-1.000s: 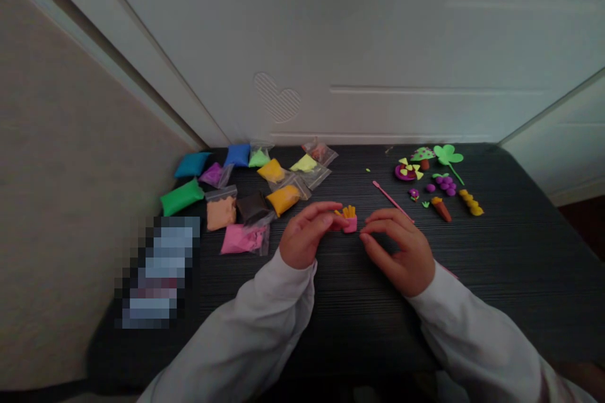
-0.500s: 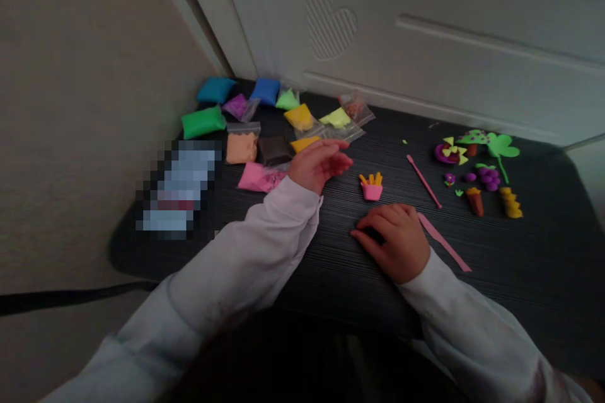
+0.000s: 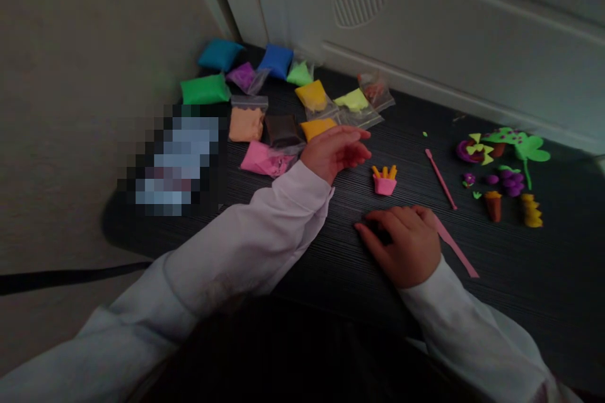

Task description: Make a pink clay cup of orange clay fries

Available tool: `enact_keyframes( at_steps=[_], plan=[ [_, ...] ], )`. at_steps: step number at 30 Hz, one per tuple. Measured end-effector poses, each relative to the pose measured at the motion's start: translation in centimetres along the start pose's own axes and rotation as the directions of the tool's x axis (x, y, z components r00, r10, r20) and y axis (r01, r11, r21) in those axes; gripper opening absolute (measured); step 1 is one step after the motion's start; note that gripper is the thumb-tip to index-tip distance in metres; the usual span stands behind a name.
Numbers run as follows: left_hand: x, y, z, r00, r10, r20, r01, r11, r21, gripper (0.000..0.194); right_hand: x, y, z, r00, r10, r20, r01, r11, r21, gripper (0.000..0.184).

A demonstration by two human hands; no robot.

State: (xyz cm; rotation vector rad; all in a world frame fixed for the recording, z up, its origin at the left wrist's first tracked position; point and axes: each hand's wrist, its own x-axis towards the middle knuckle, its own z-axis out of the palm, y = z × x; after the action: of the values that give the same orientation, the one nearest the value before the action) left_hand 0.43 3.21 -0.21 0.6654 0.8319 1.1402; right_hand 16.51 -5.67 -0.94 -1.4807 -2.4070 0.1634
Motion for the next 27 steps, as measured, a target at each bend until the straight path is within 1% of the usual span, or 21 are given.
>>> enact_keyframes(
  at_steps=[2, 5, 12, 17, 20, 23, 27],
  plan=[
    [0.1, 0.0, 0.0, 1.000, -0.012, -0.003, 0.013, 1.000, 0.015, 0.013, 0.2, -0.4, 0.2, 1.000, 0.015, 0.006, -0.015, 1.000, -0.017, 0.021],
    [0.2, 0.0, -0.1, 1.000, -0.017, 0.004, 0.017, 1.000, 0.024, 0.014, 0.4, -0.5, 0.3, 1.000, 0.013, 0.016, -0.013, 1.000, -0.004, 0.018],
    [0.2, -0.1, -0.1, 1.000, -0.001, 0.014, 0.001, 1.000, 0.018, 0.014, 0.2, 0.1, 0.2, 1.000, -0.012, 0.010, 0.012, 1.000, -0.009, 0.017],
    [0.2, -0.1, -0.1, 1.000, 0.002, 0.012, -0.002, 1.000, 0.028, 0.014, -0.1, 0.5, 0.1, 0.999, -0.034, 0.024, 0.033, 0.999, 0.038, 0.016],
    [0.1, -0.2, 0.0, 1.000, 0.013, 0.007, -0.013, 1.000, 0.025, 0.013, -0.4, 0.7, -0.1, 0.999, -0.048, 0.011, 0.047, 0.997, 0.065, 0.015],
    [0.0, -0.2, 0.0, 1.000, 0.017, 0.006, -0.017, 1.000, 0.022, 0.013, -0.8, 1.0, -0.4, 0.999, -0.051, -0.016, 0.052, 0.997, 0.065, 0.018],
    [0.0, -0.3, 0.0, 0.999, 0.029, 0.017, -0.029, 0.999, 0.018, 0.014, -1.2, 1.3, -0.6, 0.997, -0.074, -0.017, 0.075, 0.995, 0.063, 0.023]
  ],
)
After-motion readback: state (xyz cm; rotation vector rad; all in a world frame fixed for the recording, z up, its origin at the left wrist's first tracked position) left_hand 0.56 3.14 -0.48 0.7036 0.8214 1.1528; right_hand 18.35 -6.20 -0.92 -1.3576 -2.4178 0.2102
